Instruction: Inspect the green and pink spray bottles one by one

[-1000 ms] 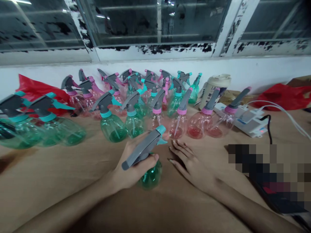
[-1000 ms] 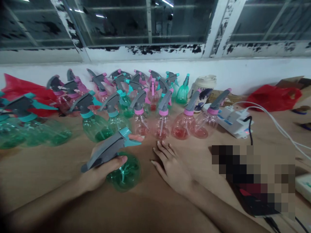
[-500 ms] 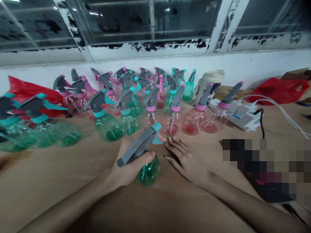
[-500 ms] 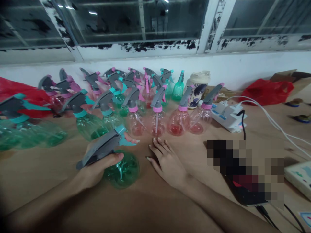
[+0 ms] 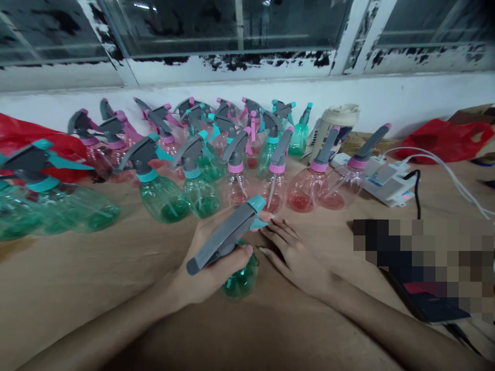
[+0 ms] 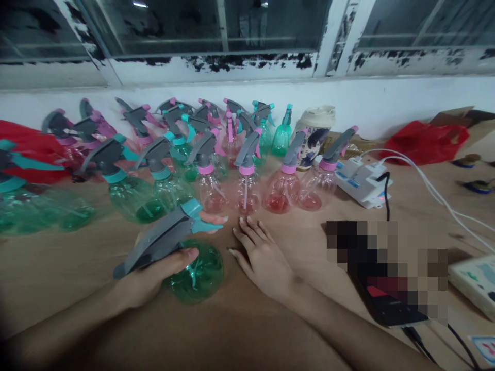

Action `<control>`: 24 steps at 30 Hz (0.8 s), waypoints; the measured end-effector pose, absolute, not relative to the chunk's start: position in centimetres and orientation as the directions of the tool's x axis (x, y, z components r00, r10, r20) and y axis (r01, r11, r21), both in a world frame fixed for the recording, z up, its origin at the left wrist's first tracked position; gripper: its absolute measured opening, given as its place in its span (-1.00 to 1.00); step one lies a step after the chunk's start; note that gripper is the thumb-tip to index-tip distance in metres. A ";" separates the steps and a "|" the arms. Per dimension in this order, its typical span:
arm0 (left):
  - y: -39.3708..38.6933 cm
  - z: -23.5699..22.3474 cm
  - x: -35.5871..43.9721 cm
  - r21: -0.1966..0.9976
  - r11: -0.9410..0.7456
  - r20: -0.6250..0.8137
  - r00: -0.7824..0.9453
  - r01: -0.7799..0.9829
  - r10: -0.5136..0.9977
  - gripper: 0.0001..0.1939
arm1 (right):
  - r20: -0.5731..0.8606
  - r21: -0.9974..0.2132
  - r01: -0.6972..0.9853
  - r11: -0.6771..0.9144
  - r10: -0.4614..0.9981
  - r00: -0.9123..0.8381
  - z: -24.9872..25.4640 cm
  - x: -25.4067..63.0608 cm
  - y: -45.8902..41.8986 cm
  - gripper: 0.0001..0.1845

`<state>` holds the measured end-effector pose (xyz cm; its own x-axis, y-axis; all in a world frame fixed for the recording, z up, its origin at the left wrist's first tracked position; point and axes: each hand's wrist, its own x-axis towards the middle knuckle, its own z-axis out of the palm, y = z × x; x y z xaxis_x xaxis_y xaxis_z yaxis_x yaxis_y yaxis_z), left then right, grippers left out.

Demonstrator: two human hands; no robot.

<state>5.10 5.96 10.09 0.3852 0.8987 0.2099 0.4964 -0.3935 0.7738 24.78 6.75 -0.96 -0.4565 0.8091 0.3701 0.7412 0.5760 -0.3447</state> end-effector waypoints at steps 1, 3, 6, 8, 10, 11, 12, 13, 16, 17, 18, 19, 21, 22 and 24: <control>6.0 10.2 5.2 0.772 -0.399 0.205 0.400 0.495 0.893 -0.82 | 0.369 -0.344 0.741 0.577 0.809 -0.458 -1.0 24.8 6.7 -0.53; 6.0 10.5 5.4 0.771 -0.410 0.208 0.417 0.487 0.885 -0.77 | 0.366 -0.344 0.742 0.575 0.810 -0.458 -0.9 24.8 6.7 -0.54; 5.9 10.9 5.6 0.786 -0.430 0.237 0.427 0.444 0.873 -0.71 | 0.356 -0.340 0.749 0.569 0.815 -0.457 -0.7 24.7 6.7 -0.54; 5.9 11.1 5.7 0.794 -0.453 0.269 0.434 0.406 0.860 -0.67 | 0.354 -0.340 0.752 0.565 0.817 -0.454 -0.6 24.7 6.6 -0.54; 6.0 11.2 5.8 0.801 -0.459 0.281 0.436 0.385 0.855 -0.65 | 0.353 -0.339 0.751 0.566 0.817 -0.456 -0.5 24.7 6.6 -0.54; 6.0 11.2 5.9 0.804 -0.457 0.280 0.436 0.380 0.855 -0.65 | 0.351 -0.335 0.753 0.567 0.816 -0.458 -0.5 24.7 6.6 -0.54; 6.1 11.2 5.9 0.807 -0.454 0.277 0.437 0.377 0.856 -0.66 | 0.346 -0.329 0.756 0.566 0.817 -0.461 -0.4 24.7 6.6 -0.53; 6.1 11.2 6.0 0.811 -0.448 0.271 0.437 0.377 0.858 -0.68 | 0.340 -0.322 0.759 0.566 0.817 -0.465 -0.4 24.7 6.6 -0.53; 6.1 11.0 6.0 0.821 -0.429 0.257 0.427 0.377 0.867 -0.72 | 0.328 -0.317 0.766 0.559 0.823 -0.465 -0.3 24.7 6.6 -0.53; 6.1 10.9 5.9 0.825 -0.418 0.249 0.420 0.379 0.873 -0.72 | 0.329 -0.321 0.765 0.558 0.823 -0.462 -0.3 24.7 6.6 -0.53; 6.1 10.8 5.8 0.829 -0.407 0.238 0.416 0.383 0.878 -0.73 | 0.332 -0.326 0.764 0.556 0.824 -0.458 -0.3 24.7 6.6 -0.53; 6.1 10.6 5.7 0.833 -0.393 0.222 0.415 0.390 0.882 -0.74 | 0.334 -0.331 0.763 0.555 0.825 -0.455 -0.3 24.7 6.6 -0.53; 6.0 10.3 5.4 0.838 -0.357 0.178 0.412 0.413 0.894 -0.77 | 0.332 -0.335 0.762 0.554 0.827 -0.455 -0.3 24.7 6.6 -0.52; 6.1 10.2 5.3 0.838 -0.341 0.154 0.414 0.426 0.897 -0.79 | 0.326 -0.334 0.763 0.553 0.827 -0.457 -0.3 24.7 6.6 -0.52; 6.1 10.0 5.0 0.835 -0.323 0.127 0.414 0.446 0.901 -0.82 | 0.313 -0.328 0.764 0.556 0.827 -0.467 -0.2 24.6 6.6 -0.51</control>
<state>4.98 6.10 10.00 0.4138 0.9014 0.1273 0.4459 -0.3225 0.8350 24.64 6.59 -0.21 -0.4671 0.8271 0.3127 0.7641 0.5555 -0.3280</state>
